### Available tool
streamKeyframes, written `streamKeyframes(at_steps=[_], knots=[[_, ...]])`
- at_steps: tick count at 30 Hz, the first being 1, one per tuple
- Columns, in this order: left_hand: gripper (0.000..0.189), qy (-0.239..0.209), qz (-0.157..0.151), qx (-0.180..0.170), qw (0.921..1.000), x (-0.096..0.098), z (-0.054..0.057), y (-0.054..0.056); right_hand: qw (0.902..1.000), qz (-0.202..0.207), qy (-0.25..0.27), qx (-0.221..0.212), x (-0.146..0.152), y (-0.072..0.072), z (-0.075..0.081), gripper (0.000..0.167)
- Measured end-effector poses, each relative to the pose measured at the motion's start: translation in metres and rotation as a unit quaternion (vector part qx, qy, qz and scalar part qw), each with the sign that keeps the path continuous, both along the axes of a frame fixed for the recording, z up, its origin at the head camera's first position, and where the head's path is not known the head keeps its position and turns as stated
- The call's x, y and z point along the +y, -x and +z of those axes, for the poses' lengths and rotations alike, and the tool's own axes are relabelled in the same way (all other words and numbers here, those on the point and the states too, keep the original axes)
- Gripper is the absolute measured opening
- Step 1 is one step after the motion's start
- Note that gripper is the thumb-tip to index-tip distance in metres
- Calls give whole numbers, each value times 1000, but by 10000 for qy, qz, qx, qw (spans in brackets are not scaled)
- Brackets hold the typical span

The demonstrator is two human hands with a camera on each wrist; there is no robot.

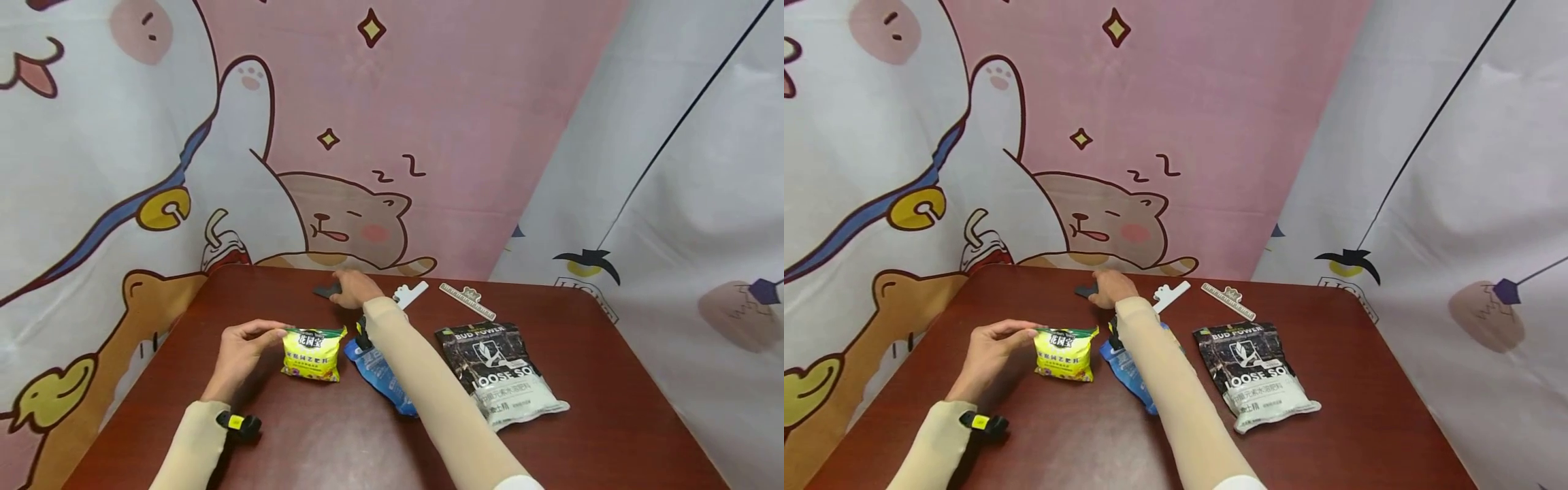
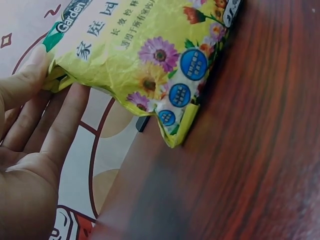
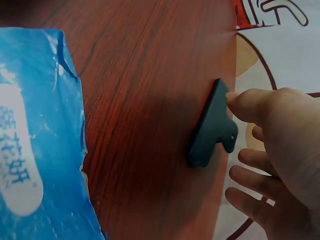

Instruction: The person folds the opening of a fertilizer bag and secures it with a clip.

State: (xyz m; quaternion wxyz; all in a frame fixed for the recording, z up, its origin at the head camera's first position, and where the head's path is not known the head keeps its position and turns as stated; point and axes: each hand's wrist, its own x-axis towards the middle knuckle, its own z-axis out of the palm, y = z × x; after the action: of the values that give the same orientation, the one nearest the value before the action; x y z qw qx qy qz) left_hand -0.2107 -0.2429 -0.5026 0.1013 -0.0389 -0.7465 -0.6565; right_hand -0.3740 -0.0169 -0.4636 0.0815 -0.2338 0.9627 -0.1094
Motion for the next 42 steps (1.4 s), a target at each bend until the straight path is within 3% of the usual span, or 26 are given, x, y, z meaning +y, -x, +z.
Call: streamKeyframes(at_steps=[8, 15, 19, 28, 36, 42], knots=[[34, -46, 34, -54, 10000, 2, 1, 0, 9998, -15, -189, 1, 0, 9, -9, 56], [34, -5, -18, -115, 9999, -1, -1, -5, 9990, 74, -381, 231, -8, 8, -16, 32], [33, 6, 6, -95, 10000, 0, -3, -6, 9983, 68, -483, 309, -11, 7, -19, 31], [31, 58, 140, -66, 9999, 4, 1, -6, 9992, -49, 11, 406, -9, 7, -21, 41], [31, 103, 137, -35, 9998, 3, 2, -3, 9982, -226, 491, 257, -7, 4, -16, 22], [31, 124, 157, -20, 9998, 4, 1, -2, 9973, -129, 615, 370, -7, 5, -12, 18]])
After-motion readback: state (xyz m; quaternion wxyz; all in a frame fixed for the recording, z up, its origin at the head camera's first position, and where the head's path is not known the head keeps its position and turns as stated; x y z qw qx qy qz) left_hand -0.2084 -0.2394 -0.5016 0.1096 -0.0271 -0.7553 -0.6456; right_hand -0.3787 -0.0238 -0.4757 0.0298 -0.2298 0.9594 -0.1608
